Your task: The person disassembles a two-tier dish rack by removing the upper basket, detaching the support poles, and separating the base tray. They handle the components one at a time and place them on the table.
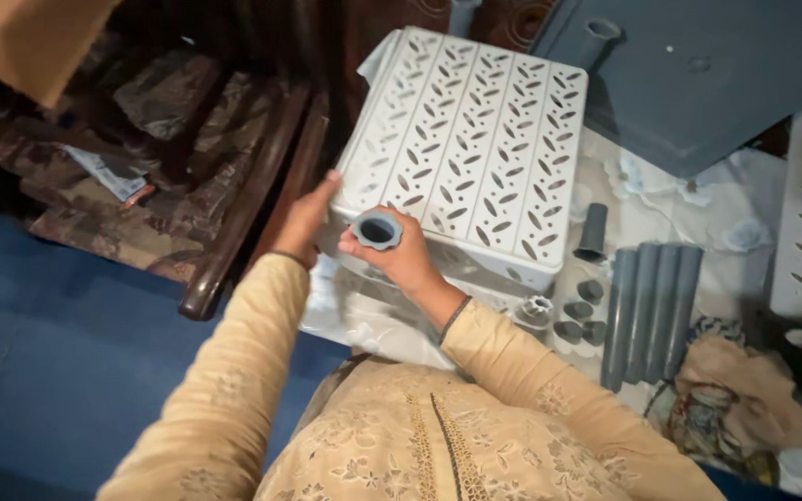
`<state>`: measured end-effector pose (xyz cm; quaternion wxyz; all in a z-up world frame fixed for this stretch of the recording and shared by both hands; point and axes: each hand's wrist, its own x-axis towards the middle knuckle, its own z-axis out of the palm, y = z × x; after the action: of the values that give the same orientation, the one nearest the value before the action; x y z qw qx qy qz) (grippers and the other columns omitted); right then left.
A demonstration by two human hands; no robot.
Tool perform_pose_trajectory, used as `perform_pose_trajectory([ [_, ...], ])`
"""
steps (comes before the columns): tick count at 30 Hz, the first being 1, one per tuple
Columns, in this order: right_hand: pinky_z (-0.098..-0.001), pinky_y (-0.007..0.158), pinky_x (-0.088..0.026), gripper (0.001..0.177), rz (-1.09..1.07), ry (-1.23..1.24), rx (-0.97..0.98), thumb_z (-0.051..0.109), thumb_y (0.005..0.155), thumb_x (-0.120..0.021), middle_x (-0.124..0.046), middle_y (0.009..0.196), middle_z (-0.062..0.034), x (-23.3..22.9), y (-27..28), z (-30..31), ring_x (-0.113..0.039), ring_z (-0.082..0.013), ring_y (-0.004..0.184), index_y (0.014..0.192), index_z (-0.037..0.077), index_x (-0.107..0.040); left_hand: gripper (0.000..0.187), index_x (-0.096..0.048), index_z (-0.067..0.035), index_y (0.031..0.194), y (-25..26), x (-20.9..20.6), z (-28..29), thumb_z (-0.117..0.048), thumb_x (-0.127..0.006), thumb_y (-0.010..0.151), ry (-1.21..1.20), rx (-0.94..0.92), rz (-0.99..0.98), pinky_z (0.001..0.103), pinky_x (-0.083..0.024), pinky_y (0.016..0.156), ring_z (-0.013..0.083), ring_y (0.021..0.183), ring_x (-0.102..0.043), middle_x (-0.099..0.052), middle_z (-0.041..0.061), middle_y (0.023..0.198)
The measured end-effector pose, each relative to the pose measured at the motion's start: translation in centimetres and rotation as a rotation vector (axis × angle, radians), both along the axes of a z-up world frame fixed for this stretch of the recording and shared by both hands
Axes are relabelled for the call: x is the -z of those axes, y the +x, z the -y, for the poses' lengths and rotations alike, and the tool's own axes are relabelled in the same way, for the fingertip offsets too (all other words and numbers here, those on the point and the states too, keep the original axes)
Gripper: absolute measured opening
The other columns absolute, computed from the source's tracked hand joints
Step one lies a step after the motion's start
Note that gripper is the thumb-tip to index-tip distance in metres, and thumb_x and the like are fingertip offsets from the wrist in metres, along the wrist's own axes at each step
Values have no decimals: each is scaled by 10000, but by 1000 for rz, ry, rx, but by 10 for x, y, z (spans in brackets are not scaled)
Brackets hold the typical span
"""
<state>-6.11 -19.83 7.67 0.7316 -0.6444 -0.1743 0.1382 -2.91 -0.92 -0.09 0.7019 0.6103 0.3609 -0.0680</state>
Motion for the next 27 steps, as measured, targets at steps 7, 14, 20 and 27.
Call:
perform_pose_trajectory([
  [7,-248,659,-487,237,21,-38,299,99,827,-890,-639,779,21,0,-6,-16,-552,-59,720,851,38,-663,603,-803,-18,1028,-8,-34,40,-586,-684,867,513,-118,226,364,-558,783,263,837,-743,-769,178,855],
  [14,-238,637,-495,219,36,-83,273,106,840,-860,-662,732,16,-13,-8,-20,-582,-60,667,842,35,-653,558,-816,-52,1025,-7,-72,46,-562,-719,819,595,-41,195,397,-563,826,332,889,-754,-768,196,844],
  [20,-251,661,-504,208,-3,16,358,46,830,-865,-678,775,-9,-22,-6,-28,-606,-88,696,877,1,-667,551,-813,-80,989,-7,-100,37,-581,-691,794,564,20,180,390,-593,811,296,833,-800,-787,145,803],
  [27,-270,689,-527,151,-143,179,290,1,856,-821,-683,803,-26,-38,7,-36,-634,-115,726,902,12,-678,531,-817,-89,1013,3,-112,28,-568,-735,801,723,17,191,422,-559,828,332,886,-744,-771,155,834],
])
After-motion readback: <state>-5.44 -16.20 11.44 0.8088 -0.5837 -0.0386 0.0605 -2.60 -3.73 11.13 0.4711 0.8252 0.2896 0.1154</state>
